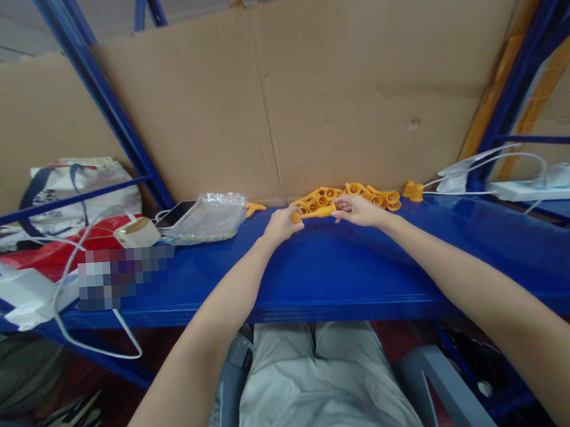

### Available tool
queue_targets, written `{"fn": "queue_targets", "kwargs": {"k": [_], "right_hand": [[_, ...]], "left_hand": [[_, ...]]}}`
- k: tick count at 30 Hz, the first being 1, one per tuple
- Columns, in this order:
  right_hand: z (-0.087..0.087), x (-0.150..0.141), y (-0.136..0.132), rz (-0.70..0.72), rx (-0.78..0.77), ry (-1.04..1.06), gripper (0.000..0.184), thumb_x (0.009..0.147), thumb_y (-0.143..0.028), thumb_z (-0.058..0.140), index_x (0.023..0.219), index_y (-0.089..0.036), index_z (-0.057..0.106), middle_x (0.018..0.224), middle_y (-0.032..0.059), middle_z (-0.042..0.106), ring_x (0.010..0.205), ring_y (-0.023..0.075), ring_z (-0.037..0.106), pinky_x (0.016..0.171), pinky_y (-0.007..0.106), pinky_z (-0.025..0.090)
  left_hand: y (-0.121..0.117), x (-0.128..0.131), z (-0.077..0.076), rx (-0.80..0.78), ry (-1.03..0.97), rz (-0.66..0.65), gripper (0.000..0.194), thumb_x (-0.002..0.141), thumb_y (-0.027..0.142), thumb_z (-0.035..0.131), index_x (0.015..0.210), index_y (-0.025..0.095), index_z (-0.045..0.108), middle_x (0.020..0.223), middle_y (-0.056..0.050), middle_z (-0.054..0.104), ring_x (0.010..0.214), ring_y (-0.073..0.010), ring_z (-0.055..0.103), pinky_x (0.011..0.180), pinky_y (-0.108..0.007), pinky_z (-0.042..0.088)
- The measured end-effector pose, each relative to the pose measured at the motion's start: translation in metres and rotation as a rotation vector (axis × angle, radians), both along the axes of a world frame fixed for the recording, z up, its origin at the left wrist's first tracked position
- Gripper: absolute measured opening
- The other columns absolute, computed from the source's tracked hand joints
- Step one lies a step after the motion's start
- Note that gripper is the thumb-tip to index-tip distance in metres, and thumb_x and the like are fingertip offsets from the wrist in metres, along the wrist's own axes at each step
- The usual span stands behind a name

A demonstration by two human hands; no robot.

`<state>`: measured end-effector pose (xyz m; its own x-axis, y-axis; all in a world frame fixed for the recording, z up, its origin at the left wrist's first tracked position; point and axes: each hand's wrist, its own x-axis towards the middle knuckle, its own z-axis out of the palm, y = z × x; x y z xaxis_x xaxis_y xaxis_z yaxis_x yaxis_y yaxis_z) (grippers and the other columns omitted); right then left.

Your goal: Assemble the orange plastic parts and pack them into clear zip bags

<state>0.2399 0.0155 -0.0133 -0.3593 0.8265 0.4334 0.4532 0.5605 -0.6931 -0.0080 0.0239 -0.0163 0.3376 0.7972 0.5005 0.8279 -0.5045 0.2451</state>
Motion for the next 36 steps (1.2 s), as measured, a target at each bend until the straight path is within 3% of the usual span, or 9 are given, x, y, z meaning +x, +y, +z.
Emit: {"fn": "queue_targets", "kwargs": {"k": [4,8,15,18,22,26,31,36], "right_hand": [[-0.004,0.000,0.004,0.035,-0.129,0.081,0.020,0.080,-0.028,0.074,0.090,-0.017,0.061,0.076,0.0039,0.068,0.065,0.0169,0.069,0.080,0.039,0.059],[-0.005,-0.003,0.003,0.001,-0.168,0.061,0.022,0.082,-0.032,0.072,0.090,-0.018,0.058,0.076,0.0032,0.067,0.061,0.0151,0.066,0.068,0.032,0.058],[-0.009,-0.014,-0.003,-0.181,0.237,-0.090,0.035,0.091,-0.052,0.051,0.093,-0.018,0.058,0.069,-0.0003,0.056,0.061,0.0150,0.054,0.061,0.028,0.046],[-0.009,-0.015,-0.005,-0.217,0.320,-0.175,0.038,0.090,-0.054,0.052,0.100,-0.019,0.058,0.063,-0.0027,0.052,0.059,0.0153,0.050,0.060,0.028,0.041],[-0.005,-0.012,-0.010,-0.254,0.389,-0.237,0.036,0.094,-0.053,0.045,0.100,-0.019,0.058,0.071,0.0021,0.059,0.064,0.0176,0.054,0.062,0.028,0.041],[-0.002,-0.014,-0.012,-0.304,0.432,-0.342,0.038,0.099,-0.045,0.032,0.084,-0.020,0.057,0.080,0.0100,0.066,0.076,0.0228,0.062,0.071,0.031,0.044],[-0.003,-0.019,-0.008,-0.416,0.392,-0.349,0.043,0.100,-0.035,0.026,0.082,-0.017,0.060,0.085,0.0169,0.070,0.083,0.0301,0.067,0.079,0.038,0.047],[-0.003,-0.021,0.002,-0.417,0.300,-0.240,0.044,0.099,-0.036,0.029,0.069,-0.020,0.056,0.071,0.0116,0.067,0.077,0.0263,0.066,0.075,0.035,0.049]], "left_hand": [[-0.002,0.002,0.000,0.049,0.050,0.006,0.033,0.074,0.019,0.066,0.106,0.017,0.068,0.089,-0.005,0.074,0.085,-0.0205,0.069,0.078,-0.027,0.050],[-0.002,0.002,0.000,0.037,0.070,0.013,0.032,0.073,0.019,0.066,0.105,0.018,0.068,0.087,-0.005,0.074,0.085,-0.0211,0.069,0.077,-0.027,0.050],[-0.001,0.005,-0.001,-0.001,-0.031,-0.030,0.033,0.071,0.019,0.067,0.104,0.017,0.069,0.076,-0.003,0.072,0.073,-0.0177,0.067,0.073,-0.026,0.050],[0.000,0.006,-0.001,-0.005,-0.070,-0.044,0.034,0.070,0.019,0.067,0.104,0.017,0.069,0.074,-0.002,0.072,0.069,-0.0162,0.066,0.071,-0.025,0.049],[-0.001,0.007,0.001,-0.013,-0.076,-0.055,0.037,0.070,0.019,0.067,0.106,0.016,0.069,0.070,-0.001,0.070,0.065,-0.0148,0.063,0.068,-0.024,0.048],[-0.005,0.008,0.003,-0.013,-0.058,-0.080,0.034,0.070,0.020,0.067,0.103,0.016,0.070,0.069,0.000,0.069,0.065,-0.0145,0.062,0.067,-0.023,0.046],[-0.010,0.011,0.004,0.055,-0.013,-0.052,0.030,0.072,0.021,0.066,0.101,0.018,0.070,0.073,0.000,0.070,0.071,-0.0154,0.065,0.070,-0.023,0.047],[-0.013,0.011,0.005,0.137,0.038,-0.028,0.029,0.074,0.021,0.065,0.103,0.018,0.067,0.091,-0.005,0.074,0.083,-0.0192,0.068,0.075,-0.025,0.049]]}}
